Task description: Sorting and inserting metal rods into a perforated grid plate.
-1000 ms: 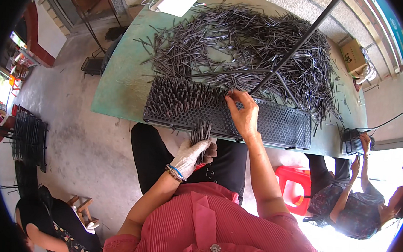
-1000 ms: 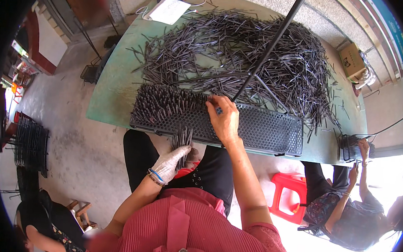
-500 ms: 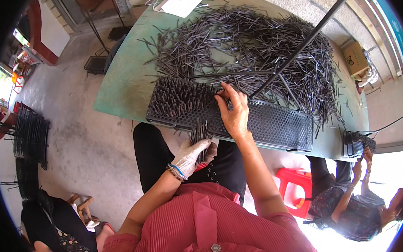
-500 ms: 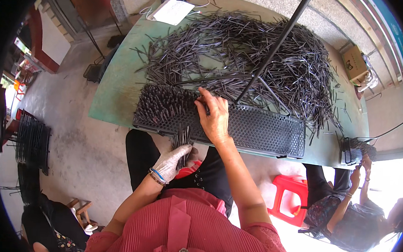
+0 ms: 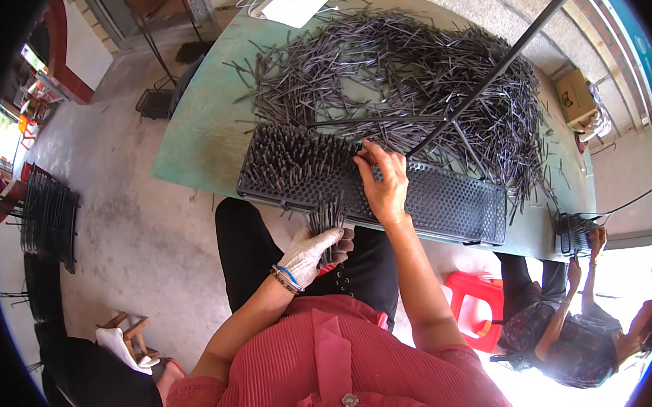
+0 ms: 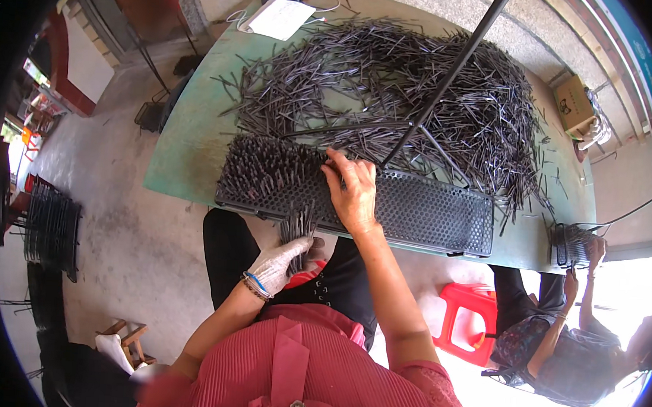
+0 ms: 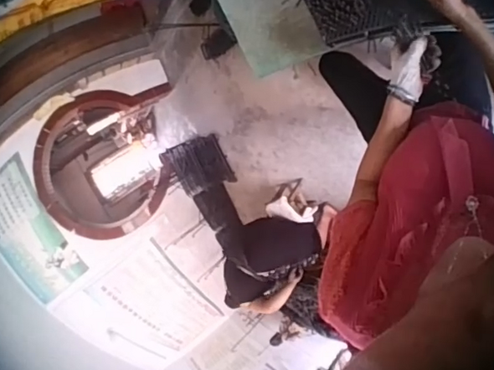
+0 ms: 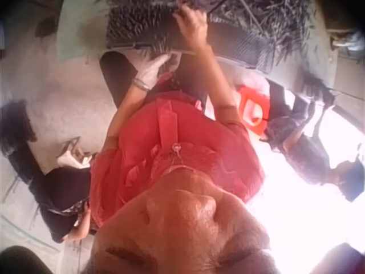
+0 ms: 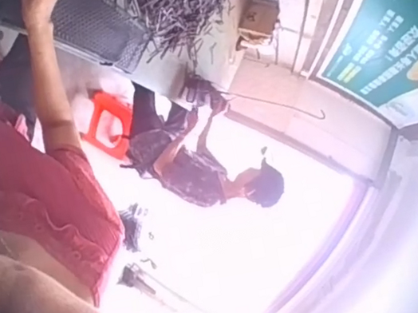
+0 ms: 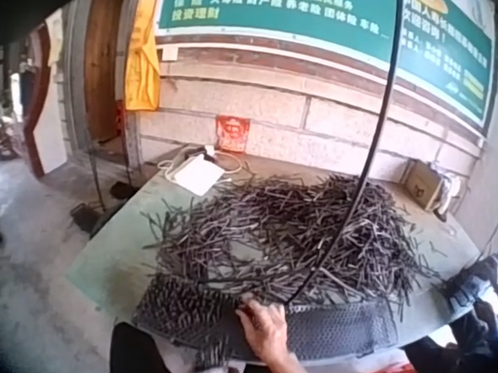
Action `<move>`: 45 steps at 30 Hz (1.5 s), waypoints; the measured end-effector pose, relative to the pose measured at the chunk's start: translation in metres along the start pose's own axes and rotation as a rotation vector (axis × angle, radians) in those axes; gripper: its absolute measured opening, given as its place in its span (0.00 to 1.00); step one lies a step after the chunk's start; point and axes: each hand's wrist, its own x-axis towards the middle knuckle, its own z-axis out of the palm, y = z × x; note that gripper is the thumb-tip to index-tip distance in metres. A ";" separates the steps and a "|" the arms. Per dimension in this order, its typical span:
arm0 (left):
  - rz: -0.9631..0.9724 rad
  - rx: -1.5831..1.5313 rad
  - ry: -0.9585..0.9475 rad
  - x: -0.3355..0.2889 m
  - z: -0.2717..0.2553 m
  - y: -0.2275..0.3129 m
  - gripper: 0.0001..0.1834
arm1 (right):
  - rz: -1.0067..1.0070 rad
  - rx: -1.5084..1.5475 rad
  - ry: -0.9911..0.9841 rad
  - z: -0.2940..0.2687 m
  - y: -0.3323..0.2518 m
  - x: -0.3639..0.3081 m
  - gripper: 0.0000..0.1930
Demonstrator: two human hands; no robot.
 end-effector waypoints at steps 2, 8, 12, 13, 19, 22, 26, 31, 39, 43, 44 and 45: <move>0.004 -0.004 0.027 -0.001 0.001 0.001 0.10 | -0.022 -0.002 0.006 -0.001 0.001 -0.001 0.19; 0.010 0.006 0.066 0.001 -0.006 -0.005 0.11 | -0.124 -0.064 -0.037 -0.002 0.002 -0.003 0.17; 0.017 0.029 0.018 -0.002 -0.003 -0.001 0.10 | -0.199 -0.099 -0.102 -0.005 -0.001 -0.002 0.13; 0.014 0.031 0.042 -0.004 0.000 0.000 0.09 | -0.191 -0.110 -0.130 -0.005 0.000 -0.003 0.13; 0.049 -0.002 -0.007 -0.005 -0.002 0.002 0.09 | -0.059 -0.082 -0.063 -0.018 -0.015 -0.007 0.10; 0.109 -0.019 -0.036 -0.009 -0.001 0.006 0.10 | 0.465 0.213 -0.360 -0.034 -0.044 -0.010 0.16; 0.135 0.045 -0.090 -0.010 0.007 0.009 0.11 | 0.794 0.472 -0.502 -0.037 -0.038 -0.025 0.17; 0.086 0.040 -0.045 -0.011 0.011 0.008 0.12 | 0.892 0.773 -0.357 -0.038 -0.020 -0.026 0.13; 0.039 -0.008 -0.036 -0.006 0.005 0.004 0.12 | 0.560 0.472 -0.097 -0.029 0.009 0.005 0.11; -0.007 -0.057 0.031 -0.004 0.002 0.003 0.11 | 0.544 0.455 -0.109 -0.027 0.015 0.005 0.11; -0.006 -0.057 0.033 -0.005 0.003 0.004 0.11 | 0.556 0.471 -0.109 -0.026 0.015 0.005 0.11; -0.025 -0.050 0.037 -0.008 0.003 0.006 0.11 | 0.569 0.488 -0.110 -0.026 0.015 0.005 0.11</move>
